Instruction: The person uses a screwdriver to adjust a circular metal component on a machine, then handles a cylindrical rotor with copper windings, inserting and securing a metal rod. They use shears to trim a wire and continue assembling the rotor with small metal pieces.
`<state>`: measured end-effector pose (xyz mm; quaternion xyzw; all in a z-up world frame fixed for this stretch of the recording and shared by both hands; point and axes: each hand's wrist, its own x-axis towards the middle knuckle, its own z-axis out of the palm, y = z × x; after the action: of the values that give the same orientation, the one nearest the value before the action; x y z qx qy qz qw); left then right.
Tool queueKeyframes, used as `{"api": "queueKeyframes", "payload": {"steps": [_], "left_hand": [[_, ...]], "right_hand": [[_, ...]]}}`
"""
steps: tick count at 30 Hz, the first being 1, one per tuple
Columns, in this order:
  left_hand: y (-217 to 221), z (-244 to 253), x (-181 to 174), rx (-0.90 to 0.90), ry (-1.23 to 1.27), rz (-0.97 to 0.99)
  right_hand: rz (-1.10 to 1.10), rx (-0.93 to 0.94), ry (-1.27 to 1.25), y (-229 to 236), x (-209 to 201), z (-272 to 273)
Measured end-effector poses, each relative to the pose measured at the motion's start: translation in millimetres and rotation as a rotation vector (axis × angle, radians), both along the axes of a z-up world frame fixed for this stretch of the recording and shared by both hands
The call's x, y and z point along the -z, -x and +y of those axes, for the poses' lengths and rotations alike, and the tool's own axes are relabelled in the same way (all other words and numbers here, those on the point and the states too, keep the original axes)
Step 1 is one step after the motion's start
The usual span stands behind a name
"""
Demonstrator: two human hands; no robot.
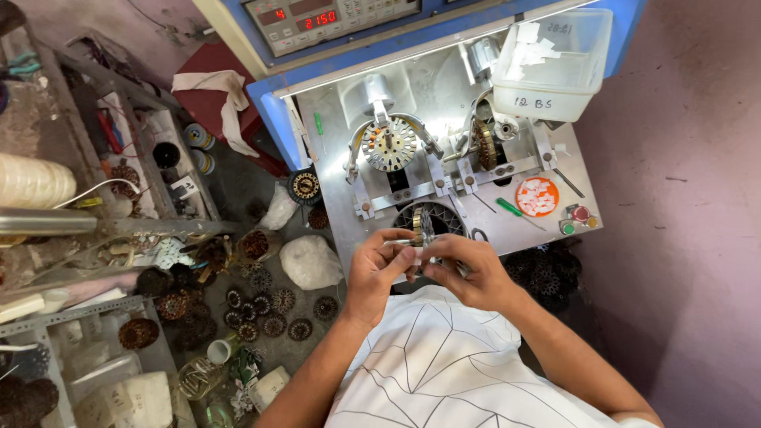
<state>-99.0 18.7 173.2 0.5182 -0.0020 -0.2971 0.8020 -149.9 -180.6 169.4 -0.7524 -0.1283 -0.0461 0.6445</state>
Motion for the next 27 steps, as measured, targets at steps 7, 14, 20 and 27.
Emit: {"api": "queueKeyframes", "payload": {"steps": [7,14,20,27], "left_hand": [[5.5,-6.5,-10.1,0.237,-0.213,-0.103],[14.7,-8.8,-23.1,0.164,-0.430,-0.738],[10.5,-11.0,-11.5,0.053,-0.428,-0.917],[2.7,-6.2,-9.2,0.045,-0.383,-0.938]], "right_hand": [[-0.070,0.202,0.301,27.6,-18.8,5.3],[0.064,0.408,0.275,37.2,1.3,10.0],[0.180,0.351,0.132,38.9,21.7,2.4],[-0.003,0.285,0.131,26.0,26.5,7.8]]}}
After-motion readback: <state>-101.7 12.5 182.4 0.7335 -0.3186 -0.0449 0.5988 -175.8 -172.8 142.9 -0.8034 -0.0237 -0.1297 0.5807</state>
